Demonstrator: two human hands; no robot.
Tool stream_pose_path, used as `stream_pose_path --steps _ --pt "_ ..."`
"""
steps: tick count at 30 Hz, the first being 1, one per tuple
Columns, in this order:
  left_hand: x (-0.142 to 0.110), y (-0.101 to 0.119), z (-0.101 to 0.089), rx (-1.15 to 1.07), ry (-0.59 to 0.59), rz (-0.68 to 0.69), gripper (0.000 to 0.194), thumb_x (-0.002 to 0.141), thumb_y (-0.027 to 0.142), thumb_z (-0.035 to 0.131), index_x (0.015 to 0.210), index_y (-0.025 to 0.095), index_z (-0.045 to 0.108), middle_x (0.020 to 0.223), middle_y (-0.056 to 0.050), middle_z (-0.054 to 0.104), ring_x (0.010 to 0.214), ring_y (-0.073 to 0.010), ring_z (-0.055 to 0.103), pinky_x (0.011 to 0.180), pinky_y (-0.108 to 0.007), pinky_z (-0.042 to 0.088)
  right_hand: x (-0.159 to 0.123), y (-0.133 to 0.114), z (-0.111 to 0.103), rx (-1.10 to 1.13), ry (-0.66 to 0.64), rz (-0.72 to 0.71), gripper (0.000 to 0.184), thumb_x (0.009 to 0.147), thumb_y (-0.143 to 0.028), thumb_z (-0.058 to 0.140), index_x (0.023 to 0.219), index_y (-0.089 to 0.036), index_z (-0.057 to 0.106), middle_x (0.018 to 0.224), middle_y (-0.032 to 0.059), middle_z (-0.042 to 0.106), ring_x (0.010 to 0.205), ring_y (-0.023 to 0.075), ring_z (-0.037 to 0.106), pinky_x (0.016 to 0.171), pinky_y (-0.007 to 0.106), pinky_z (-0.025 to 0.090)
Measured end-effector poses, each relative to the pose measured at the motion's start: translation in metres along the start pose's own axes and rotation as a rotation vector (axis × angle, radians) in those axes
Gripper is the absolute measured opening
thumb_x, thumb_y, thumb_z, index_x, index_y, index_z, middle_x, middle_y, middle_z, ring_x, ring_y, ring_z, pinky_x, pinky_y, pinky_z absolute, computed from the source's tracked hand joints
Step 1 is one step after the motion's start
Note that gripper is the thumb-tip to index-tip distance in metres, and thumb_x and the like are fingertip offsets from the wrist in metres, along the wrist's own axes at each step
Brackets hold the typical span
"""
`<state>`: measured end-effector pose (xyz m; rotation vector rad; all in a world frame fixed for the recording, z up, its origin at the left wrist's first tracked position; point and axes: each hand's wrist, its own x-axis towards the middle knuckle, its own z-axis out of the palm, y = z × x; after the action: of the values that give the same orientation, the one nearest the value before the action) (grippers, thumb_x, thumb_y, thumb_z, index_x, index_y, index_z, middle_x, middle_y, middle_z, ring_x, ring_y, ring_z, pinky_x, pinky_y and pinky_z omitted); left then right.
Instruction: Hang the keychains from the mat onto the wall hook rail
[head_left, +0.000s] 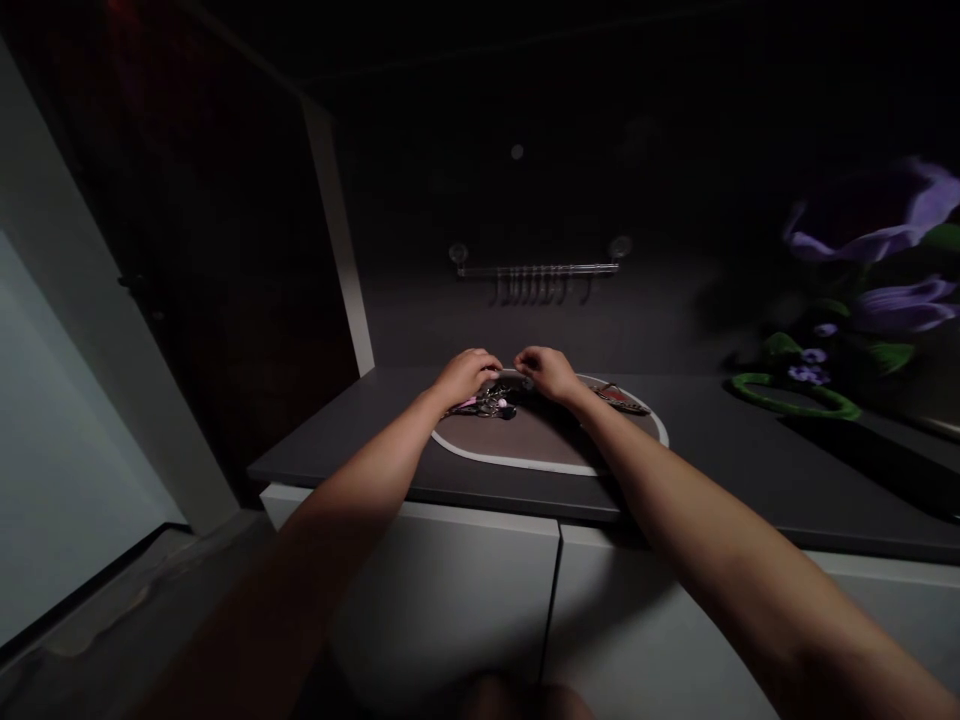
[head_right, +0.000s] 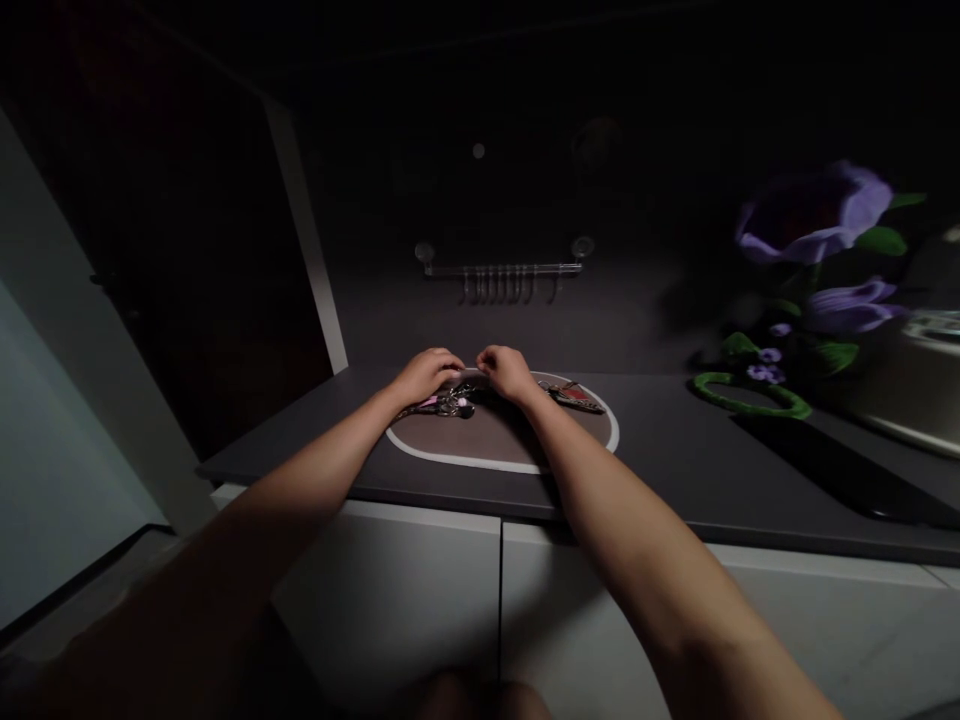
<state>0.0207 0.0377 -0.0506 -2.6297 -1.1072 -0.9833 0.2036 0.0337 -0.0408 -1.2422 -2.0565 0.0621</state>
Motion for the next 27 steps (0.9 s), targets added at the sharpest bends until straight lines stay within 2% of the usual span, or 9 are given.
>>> stream_pose_path --steps 5,10,17,27 --pt "-0.001 -0.002 0.002 0.091 -0.127 0.119 0.021 0.080 0.021 0.050 0.096 0.020 0.063 0.094 -0.004 0.063 0.092 -0.0155 0.054 0.084 -0.027 0.040 0.000 0.004 0.003 -0.152 -0.116 0.010 0.017 0.073 -0.014 0.055 0.085 -0.017 0.066 0.086 0.0044 0.068 0.079 0.0124 0.060 0.071 0.018 0.040" --pt "-0.001 -0.001 0.004 0.138 -0.172 0.177 0.020 0.079 0.021 0.051 0.094 0.021 0.064 0.093 -0.004 0.064 0.090 -0.0155 0.055 0.080 -0.026 0.040 -0.002 0.003 0.005 -0.214 -0.182 0.050 0.019 0.074 -0.014 0.055 0.088 -0.016 0.067 0.088 0.0051 0.068 0.081 0.0126 0.060 0.071 0.017 0.039" --pt "0.002 -0.001 0.006 0.219 -0.209 0.200 0.018 0.079 0.021 0.051 0.089 0.021 0.066 0.088 -0.004 0.066 0.086 -0.0158 0.056 0.076 -0.025 0.040 -0.004 -0.002 0.005 -0.261 -0.194 0.058 0.022 0.074 -0.015 0.055 0.093 -0.016 0.066 0.088 0.0059 0.068 0.080 0.0136 0.060 0.069 0.018 0.039" --pt "0.001 0.017 0.001 0.278 -0.231 0.138 0.018 0.077 0.016 0.049 0.070 0.020 0.065 0.074 -0.005 0.061 0.082 -0.0171 0.054 0.072 -0.025 0.039 -0.002 0.004 0.010 -0.226 -0.167 0.009 0.020 0.069 -0.010 0.056 0.081 -0.018 0.069 0.082 0.0044 0.069 0.076 0.0146 0.060 0.066 0.019 0.039"
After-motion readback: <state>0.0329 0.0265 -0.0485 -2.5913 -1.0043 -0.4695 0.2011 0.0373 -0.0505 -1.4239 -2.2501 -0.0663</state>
